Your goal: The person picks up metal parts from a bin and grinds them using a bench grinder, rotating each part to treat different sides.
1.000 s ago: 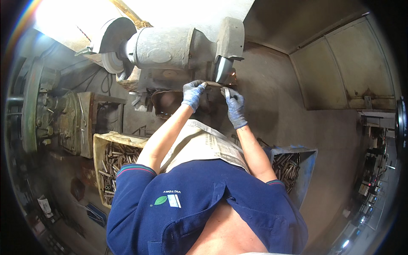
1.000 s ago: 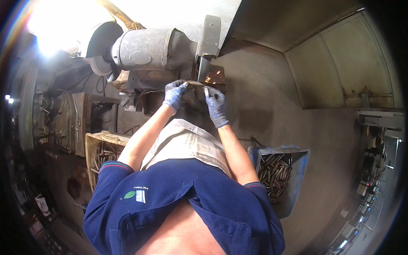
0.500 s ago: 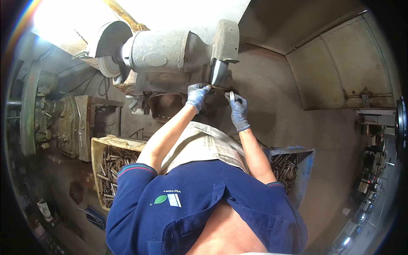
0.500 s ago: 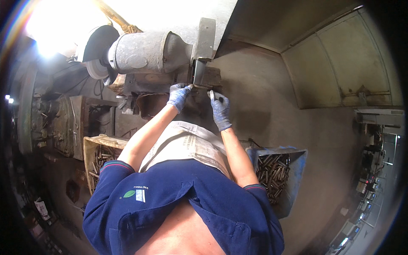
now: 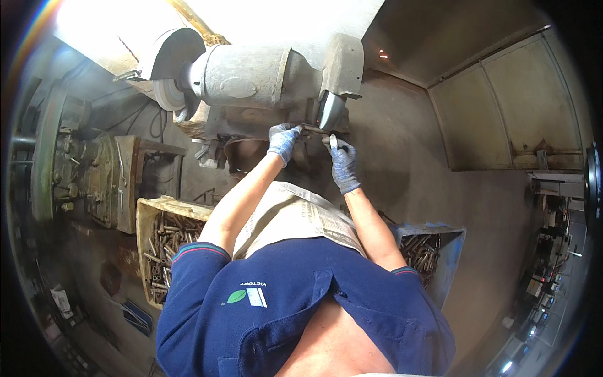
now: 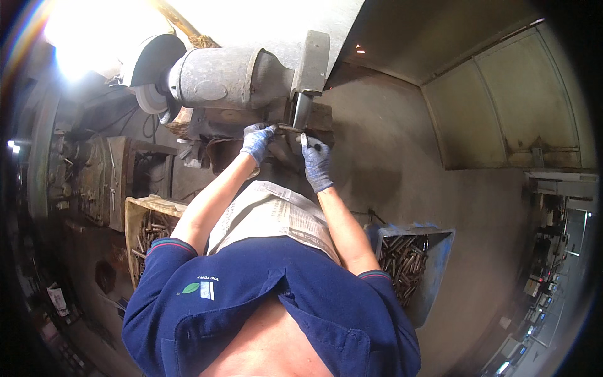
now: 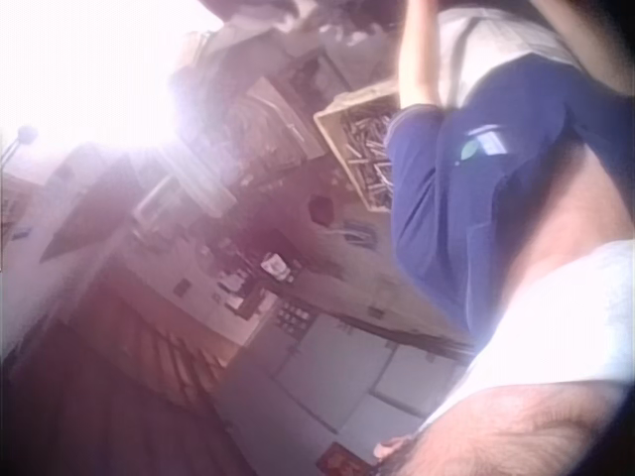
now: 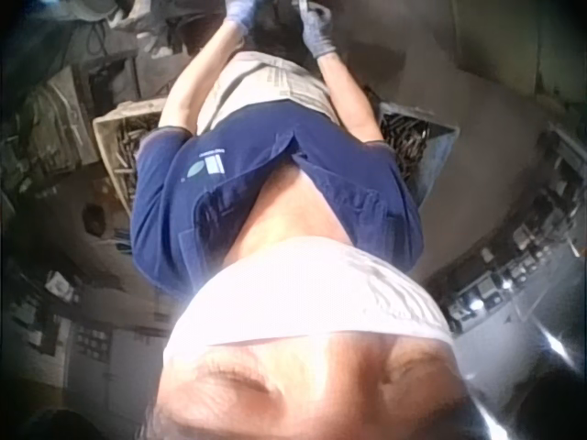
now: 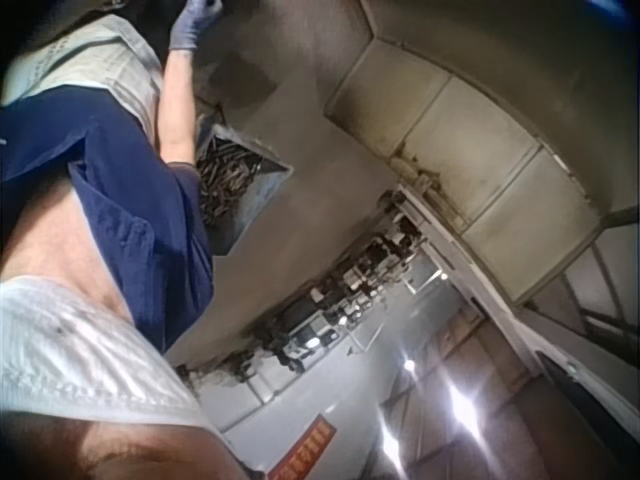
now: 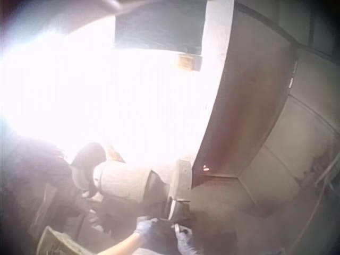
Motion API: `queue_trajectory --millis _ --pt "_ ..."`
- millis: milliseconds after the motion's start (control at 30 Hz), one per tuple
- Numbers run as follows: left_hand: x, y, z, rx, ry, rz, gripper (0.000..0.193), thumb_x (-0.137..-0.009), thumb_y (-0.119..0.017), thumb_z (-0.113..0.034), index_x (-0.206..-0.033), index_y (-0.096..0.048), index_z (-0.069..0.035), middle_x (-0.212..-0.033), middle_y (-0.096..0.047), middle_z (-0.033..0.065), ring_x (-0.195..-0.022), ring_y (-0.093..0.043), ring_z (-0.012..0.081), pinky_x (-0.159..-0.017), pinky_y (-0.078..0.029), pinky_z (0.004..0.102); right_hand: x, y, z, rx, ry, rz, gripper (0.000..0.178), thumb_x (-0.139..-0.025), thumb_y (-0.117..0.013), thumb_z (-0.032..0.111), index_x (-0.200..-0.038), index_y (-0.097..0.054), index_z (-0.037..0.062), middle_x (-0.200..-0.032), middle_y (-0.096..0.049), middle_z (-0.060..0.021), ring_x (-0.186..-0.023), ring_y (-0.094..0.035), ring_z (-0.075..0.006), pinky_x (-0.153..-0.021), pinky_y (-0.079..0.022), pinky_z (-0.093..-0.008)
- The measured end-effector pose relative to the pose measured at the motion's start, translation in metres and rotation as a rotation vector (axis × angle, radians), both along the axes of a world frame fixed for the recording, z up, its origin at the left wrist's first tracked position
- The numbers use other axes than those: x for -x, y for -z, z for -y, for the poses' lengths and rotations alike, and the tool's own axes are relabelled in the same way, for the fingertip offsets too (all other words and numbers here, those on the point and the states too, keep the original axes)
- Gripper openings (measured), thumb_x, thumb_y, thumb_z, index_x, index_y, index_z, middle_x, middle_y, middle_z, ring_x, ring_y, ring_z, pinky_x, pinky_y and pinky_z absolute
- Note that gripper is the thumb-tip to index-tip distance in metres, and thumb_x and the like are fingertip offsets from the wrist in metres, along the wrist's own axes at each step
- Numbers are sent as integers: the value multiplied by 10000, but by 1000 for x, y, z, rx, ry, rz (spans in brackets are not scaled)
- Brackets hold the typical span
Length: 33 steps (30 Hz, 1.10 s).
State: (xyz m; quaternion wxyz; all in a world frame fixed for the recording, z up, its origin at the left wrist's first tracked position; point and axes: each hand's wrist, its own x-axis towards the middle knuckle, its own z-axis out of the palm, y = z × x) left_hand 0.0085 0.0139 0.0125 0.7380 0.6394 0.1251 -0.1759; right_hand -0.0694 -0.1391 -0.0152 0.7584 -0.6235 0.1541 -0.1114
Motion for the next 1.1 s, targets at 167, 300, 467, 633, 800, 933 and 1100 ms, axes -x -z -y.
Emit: queue_trajectory --millis 167,300,467,633,800,933,1100 --pt "-12 33 -16 -35 9 90 70 -833 -628 -60 -837 -660 2 -731 -652 50 -628 -579 105 -571 -463 240 -4 7 -12 -98 -21 31 188 -884 -606 180 -900 -673 6 -867 -667 -73 -820 -626 -147 -828 -504 -285" --pt "-10 27 -22 106 -20 50 89 -817 -643 -63 -855 -672 12 -738 -638 18 -641 -541 88 -608 -444 232 -3 -5 -19 -201 -63 27 206 -895 -587 171 -935 -662 -17 -953 -646 -111 -920 -613 -176 -878 -497 -331" --pt "10 3 -35 244 70 94 120 -821 -638 -39 -928 -661 9 -800 -653 25 -691 -569 76 -644 -462 214 19 -27 -18 -99 -125 308 201 -897 -548 88 -1029 -639 -34 -1127 -578 -151 -1089 -546 -219 -952 -452 -358" --pt "38 -25 -43 239 186 221 141 -839 -615 -20 -964 -628 45 -852 -667 110 -765 -633 148 -735 -505 268 50 -67 -8 530 -129 383 254 -849 -525 -47 -1081 -627 -28 -1211 -540 -161 -1159 -501 -238 -981 -408 -312" --pt "48 -54 -44 290 230 262 144 -827 -633 -13 -958 -637 47 -856 -671 92 -771 -624 120 -718 -504 240 60 -81 -9 411 -95 447 288 -824 -564 -7 -1104 -630 -2 -1193 -565 -138 -1164 -500 -231 -974 -402 -305" --pt "50 -65 -46 191 268 322 161 -827 -641 -18 -976 -638 42 -875 -668 75 -778 -617 93 -715 -506 215 64 -94 -8 471 -103 448 290 -820 -596 64 -1101 -636 8 -1212 -551 -153 -1169 -498 -264 -974 -394 -332" --pt "52 -55 -46 250 249 286 150 -830 -644 -41 -964 -645 27 -843 -661 40 -742 -591 68 -665 -479 200 67 -102 -9 558 -105 481 318 -807 -636 147 -1094 -638 11 -1186 -563 -164 -1159 -504 -282 -986 -380 -361"
